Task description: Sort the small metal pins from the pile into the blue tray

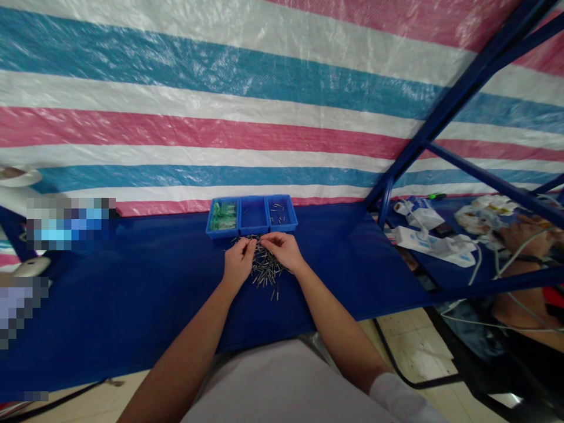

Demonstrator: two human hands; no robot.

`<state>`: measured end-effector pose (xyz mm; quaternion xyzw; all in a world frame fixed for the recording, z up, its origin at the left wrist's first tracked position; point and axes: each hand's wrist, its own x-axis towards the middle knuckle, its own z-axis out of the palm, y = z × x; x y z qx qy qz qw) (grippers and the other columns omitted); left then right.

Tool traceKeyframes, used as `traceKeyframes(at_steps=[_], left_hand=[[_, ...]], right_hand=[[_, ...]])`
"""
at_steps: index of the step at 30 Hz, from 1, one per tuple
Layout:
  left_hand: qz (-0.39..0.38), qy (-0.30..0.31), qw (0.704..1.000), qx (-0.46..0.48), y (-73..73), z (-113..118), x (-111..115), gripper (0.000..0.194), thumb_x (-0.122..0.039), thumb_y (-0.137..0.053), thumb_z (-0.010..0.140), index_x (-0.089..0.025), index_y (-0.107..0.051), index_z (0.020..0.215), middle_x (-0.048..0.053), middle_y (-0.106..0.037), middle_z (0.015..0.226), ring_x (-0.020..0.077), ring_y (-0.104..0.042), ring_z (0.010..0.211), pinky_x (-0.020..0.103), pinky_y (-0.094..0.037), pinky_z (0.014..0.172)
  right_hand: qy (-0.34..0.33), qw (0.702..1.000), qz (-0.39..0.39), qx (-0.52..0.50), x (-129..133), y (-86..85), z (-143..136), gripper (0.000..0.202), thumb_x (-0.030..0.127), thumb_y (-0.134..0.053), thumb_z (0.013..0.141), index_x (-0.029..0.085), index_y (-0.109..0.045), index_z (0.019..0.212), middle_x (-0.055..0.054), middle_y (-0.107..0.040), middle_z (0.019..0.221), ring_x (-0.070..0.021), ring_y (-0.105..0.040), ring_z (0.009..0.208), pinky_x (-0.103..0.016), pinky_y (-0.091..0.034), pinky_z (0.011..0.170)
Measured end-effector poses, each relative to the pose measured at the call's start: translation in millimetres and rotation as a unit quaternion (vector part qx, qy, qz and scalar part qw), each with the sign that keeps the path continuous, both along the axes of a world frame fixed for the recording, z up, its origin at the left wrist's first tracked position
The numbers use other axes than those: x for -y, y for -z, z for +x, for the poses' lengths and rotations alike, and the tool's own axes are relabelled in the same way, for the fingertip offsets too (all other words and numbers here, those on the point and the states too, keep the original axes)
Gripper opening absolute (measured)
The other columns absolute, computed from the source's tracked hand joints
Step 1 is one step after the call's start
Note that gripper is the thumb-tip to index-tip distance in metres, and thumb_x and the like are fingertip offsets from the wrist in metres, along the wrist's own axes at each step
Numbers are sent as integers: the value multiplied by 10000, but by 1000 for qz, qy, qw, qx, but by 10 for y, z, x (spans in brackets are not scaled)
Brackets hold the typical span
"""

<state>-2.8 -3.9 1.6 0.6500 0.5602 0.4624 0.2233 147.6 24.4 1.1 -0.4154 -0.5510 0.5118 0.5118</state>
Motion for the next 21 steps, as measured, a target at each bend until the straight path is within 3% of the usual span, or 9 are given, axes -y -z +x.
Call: traceKeyframes(at_steps=[6,11,21], left_hand=[[-1,7,1000,2,0,-1,-5,370,-420,-425,899,-179,-535,641,-29,-529,559,103,-494,543,224,-356,564],[-9,-2,1000,30,-13,10,-2,284,-437,-474,871,-189,-600,813,-30,-580,620,112,-537,573,221,-401,598],[1,-13,1000,-7,-19,8,4,365,-406,-426,896,-184,-508,618,-29,-555,561,102,-514,546,213,-371,571]], right_hand=[[1,1000,6,-4,-4,3,3,183,313,-733,680,184,-721,809,-38,-728,790,-163,-657,706,-302,-514,719],[2,1000,6,2,1,-11,0,180,316,-727,685,183,-720,806,-40,-728,783,-163,-657,693,-304,-515,709],[-6,1000,9,12,16,-18,-2,220,358,-728,678,185,-721,813,-42,-733,807,-168,-662,728,-308,-518,730]])
